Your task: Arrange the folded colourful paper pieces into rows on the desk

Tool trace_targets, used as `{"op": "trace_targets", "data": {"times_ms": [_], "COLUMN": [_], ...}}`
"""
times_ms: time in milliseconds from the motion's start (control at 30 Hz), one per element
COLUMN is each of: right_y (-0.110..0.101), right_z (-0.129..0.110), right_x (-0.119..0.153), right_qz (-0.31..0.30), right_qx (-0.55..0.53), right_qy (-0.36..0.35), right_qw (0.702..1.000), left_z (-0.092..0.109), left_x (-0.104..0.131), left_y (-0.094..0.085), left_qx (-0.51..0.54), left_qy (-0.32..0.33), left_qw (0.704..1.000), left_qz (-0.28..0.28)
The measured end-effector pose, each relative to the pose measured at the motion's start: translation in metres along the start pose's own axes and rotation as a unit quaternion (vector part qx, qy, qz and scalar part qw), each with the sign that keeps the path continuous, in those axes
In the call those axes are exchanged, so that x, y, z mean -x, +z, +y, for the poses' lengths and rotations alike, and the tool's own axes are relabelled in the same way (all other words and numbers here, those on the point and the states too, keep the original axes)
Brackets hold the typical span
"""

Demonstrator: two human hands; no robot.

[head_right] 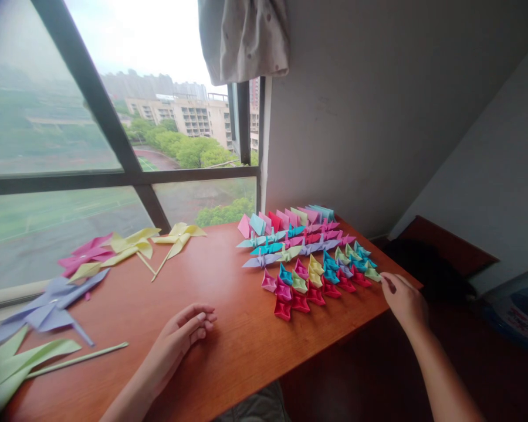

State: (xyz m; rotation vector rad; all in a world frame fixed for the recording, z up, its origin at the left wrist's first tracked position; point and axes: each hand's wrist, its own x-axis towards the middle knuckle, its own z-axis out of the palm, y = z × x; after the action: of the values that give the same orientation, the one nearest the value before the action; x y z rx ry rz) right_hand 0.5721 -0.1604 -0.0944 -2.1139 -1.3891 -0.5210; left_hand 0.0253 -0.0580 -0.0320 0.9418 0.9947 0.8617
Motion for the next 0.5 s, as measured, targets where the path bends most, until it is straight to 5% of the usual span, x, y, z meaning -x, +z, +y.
{"op": "trace_targets", "data": {"times_ms": [267, 367, 500], "right_y": [-0.021, -0.033, -0.044], "right_z": [-0.021, -0.060, -0.141], "right_x": [-0.005, -0.005, 0.003], "right_qz": [0.020, 0.060, 0.083], "right_qx": [0.020, 0.001, -0.079], "right_qy": [0.011, -0.008, -0.053], "right_qw": [1.000, 0.998, 0.992], "left_z": [0.000, -0.001, 0.003], "left_x": [0.001, 0.003, 0.004], "left_y": [0.000, 0.002, 0.003], "left_qx": [0.005, 0.021, 0.023], "left_qy": [0.005, 0.002, -0.003], "left_qw": [1.000, 1.000, 1.000], "left_qz": [-0.002, -0.003, -0.006]}}
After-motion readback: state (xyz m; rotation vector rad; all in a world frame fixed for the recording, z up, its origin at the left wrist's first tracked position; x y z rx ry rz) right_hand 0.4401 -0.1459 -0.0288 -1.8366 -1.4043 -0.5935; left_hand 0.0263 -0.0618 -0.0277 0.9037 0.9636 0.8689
